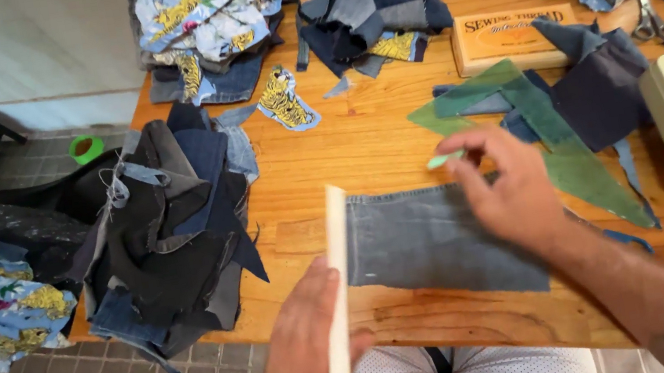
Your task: The person sits at a wooden table and prepares a piece of denim fabric for cutting. They use a ruler and a green triangular set square to measure and mark the fabric with a piece of chalk. Finally, they use scissors to cut the fabric along the marked lines.
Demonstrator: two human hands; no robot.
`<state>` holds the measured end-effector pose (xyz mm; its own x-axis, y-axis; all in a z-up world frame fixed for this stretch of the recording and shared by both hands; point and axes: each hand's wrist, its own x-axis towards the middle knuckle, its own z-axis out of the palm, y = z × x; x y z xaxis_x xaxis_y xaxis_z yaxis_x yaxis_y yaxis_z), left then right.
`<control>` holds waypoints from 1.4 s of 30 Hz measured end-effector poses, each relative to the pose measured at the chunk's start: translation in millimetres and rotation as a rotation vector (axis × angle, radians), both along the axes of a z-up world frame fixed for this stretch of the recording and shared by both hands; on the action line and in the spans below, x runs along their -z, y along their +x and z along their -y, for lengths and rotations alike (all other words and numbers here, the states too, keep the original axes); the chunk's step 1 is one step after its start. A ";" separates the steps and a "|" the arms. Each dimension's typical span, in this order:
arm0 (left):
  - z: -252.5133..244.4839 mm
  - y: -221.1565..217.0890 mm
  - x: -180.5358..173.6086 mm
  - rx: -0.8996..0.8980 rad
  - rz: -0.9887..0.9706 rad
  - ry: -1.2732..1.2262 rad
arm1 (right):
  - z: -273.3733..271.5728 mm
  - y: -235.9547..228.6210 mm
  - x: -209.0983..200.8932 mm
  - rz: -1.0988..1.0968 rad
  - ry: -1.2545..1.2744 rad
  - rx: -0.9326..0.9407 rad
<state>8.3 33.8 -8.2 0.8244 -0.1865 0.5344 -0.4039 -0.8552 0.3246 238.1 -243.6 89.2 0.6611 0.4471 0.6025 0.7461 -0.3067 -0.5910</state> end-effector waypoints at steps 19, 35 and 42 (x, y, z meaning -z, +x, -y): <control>-112.3 97.7 -37.5 -0.030 -0.318 0.439 | 26.7 73.4 63.6 0.306 -0.412 0.244; -46.4 131.2 -70.9 0.145 -0.446 0.277 | 108.8 100.2 7.6 -0.059 -0.509 0.752; -55.7 132.9 -60.0 0.159 -0.506 0.270 | 68.5 20.1 -75.3 -0.467 -0.415 0.063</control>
<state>141.2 89.5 51.8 0.9150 -0.4034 -0.0014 -0.3857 -0.8760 0.2896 258.2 -312.2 164.5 0.8453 0.5336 0.0286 0.4111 -0.6153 -0.6726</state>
